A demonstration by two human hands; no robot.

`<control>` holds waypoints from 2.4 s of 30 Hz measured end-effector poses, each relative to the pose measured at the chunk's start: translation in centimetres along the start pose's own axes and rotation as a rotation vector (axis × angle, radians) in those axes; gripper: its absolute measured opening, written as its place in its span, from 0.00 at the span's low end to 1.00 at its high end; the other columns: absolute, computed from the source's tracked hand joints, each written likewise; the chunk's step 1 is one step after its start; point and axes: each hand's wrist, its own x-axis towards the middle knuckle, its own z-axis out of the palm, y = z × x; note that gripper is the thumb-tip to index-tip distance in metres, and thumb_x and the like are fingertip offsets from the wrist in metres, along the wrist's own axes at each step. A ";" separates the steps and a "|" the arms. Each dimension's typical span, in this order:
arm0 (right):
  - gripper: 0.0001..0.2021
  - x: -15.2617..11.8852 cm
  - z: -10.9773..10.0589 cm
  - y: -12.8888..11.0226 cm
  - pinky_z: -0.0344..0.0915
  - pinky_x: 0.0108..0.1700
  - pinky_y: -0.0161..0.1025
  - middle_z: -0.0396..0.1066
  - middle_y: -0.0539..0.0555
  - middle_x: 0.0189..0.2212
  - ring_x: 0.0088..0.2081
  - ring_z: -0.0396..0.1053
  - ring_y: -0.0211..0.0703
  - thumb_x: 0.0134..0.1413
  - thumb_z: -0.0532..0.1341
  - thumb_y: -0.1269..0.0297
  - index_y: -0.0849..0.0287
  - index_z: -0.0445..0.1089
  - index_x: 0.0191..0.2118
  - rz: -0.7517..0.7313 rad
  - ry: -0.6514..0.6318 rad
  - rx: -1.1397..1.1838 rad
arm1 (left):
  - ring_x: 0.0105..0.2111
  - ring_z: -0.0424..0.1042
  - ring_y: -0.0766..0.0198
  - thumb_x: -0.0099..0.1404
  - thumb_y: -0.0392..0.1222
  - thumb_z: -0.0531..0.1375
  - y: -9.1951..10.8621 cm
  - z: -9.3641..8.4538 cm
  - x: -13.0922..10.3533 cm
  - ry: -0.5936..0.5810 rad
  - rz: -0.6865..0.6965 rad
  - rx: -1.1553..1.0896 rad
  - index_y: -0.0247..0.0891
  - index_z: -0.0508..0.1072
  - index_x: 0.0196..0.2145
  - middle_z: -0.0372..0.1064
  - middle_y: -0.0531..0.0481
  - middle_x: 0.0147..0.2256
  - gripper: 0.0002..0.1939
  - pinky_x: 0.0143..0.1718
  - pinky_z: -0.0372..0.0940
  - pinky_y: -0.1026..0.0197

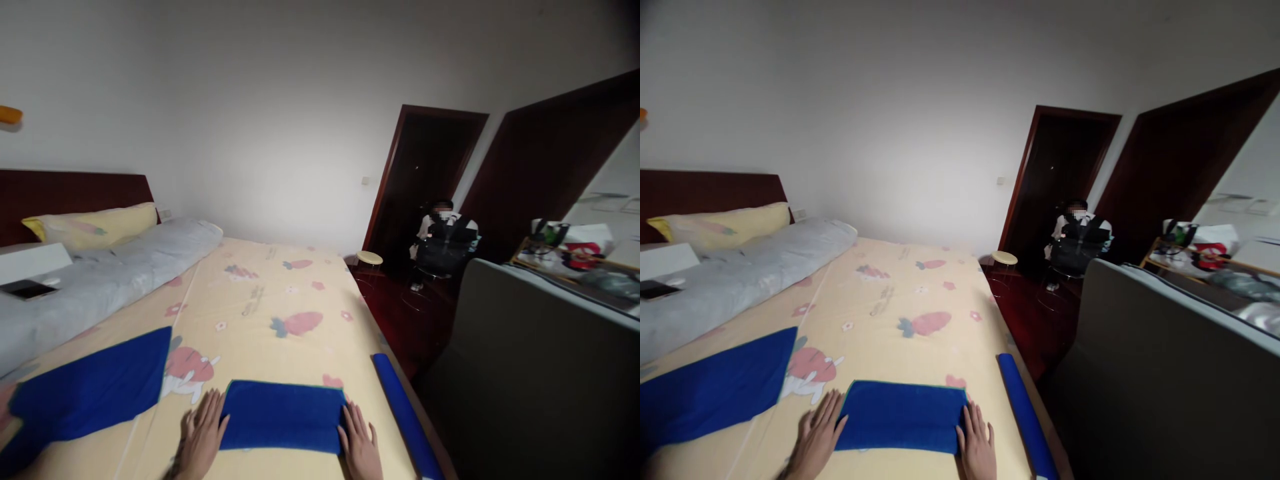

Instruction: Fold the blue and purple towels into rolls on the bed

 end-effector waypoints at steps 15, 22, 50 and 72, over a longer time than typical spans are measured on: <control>0.28 -3.0 4.0 -1.9 0.66 0.52 0.45 0.64 0.49 0.60 0.58 0.67 0.49 0.58 0.51 0.69 0.39 0.61 0.62 -0.278 -0.093 0.054 | 0.64 0.57 0.63 0.68 0.38 0.48 1.0 -0.2 -2.7 -0.149 0.489 -0.238 0.61 0.43 0.67 0.51 0.60 0.67 0.34 0.63 0.57 0.56; 0.21 -2.2 0.6 0.5 0.60 0.53 0.44 0.71 0.53 0.55 0.56 0.69 0.49 0.57 0.53 0.70 0.48 0.70 0.54 -0.212 -0.032 -0.024 | 0.62 0.60 0.57 0.61 0.33 0.53 -2.4 -1.5 -2.1 -0.134 0.260 -0.146 0.59 0.67 0.58 0.63 0.56 0.62 0.30 0.62 0.53 0.49; 0.22 -3.1 5.3 -9.8 0.65 0.56 0.48 0.66 0.51 0.59 0.58 0.66 0.48 0.64 0.50 0.63 0.48 0.61 0.63 -0.331 0.083 0.078 | 0.66 0.52 0.65 0.70 0.37 0.45 8.2 -0.1 -3.4 -0.122 0.622 -0.272 0.55 0.37 0.68 0.46 0.59 0.69 0.33 0.65 0.53 0.55; 0.27 -1.9 3.2 -3.5 0.60 0.61 0.57 0.54 0.54 0.66 0.65 0.56 0.56 0.64 0.51 0.53 0.47 0.53 0.67 -0.148 -0.111 0.044 | 0.65 0.56 0.63 0.72 0.46 0.46 2.2 0.9 -2.6 -0.002 0.467 -0.141 0.56 0.35 0.68 0.51 0.58 0.67 0.32 0.62 0.55 0.56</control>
